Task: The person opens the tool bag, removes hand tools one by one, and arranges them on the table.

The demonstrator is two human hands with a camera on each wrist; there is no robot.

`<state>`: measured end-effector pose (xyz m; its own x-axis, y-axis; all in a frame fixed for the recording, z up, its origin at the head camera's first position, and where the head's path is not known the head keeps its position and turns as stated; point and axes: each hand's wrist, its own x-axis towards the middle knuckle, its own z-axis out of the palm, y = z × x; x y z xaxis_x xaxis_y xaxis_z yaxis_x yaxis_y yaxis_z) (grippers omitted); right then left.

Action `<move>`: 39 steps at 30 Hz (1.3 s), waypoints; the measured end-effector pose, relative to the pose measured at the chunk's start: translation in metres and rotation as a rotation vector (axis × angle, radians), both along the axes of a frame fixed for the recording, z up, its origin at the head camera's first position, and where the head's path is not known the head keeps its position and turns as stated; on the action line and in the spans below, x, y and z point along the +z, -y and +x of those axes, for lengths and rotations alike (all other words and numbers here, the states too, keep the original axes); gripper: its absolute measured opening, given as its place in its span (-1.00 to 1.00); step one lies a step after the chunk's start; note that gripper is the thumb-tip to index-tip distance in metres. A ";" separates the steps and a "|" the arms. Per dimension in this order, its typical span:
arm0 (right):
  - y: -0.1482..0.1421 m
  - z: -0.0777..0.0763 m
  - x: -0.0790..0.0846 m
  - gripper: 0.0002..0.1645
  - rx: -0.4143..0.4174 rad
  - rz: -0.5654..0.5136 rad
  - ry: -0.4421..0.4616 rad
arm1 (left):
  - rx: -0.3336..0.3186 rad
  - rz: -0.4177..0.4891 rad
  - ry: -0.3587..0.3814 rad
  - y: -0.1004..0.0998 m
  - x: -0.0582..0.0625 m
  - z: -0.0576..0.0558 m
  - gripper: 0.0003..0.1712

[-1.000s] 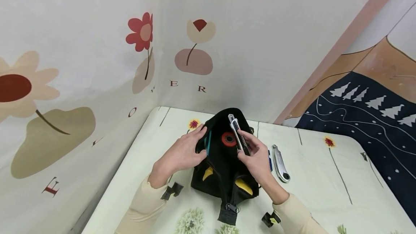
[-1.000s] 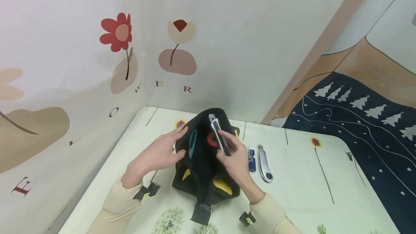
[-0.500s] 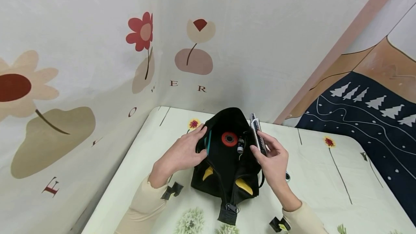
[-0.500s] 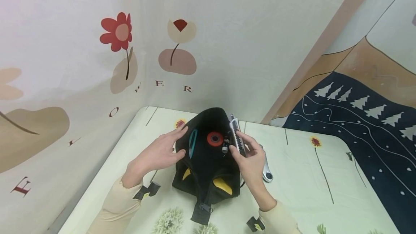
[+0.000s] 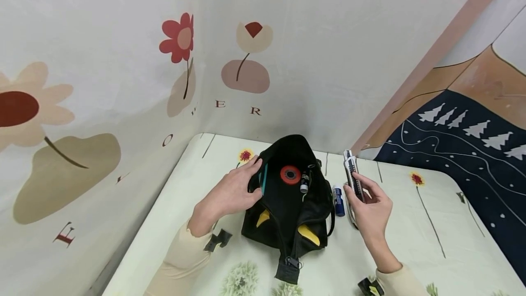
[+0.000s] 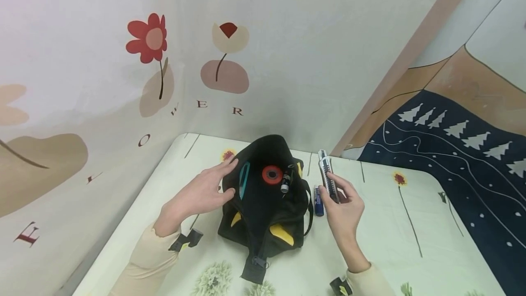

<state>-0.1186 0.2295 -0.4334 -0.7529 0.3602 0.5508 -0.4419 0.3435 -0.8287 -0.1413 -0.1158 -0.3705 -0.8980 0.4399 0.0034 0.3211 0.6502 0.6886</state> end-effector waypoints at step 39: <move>-0.083 0.002 -0.035 -0.60 -0.342 0.285 0.504 | 0.002 -0.021 -0.020 -0.001 0.001 -0.001 -0.10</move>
<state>-0.1165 0.3128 -0.4688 -0.8126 0.5161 0.2708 0.1475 0.6316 -0.7612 -0.1419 -0.1149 -0.3696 -0.8986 0.4386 0.0118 0.3334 0.6652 0.6681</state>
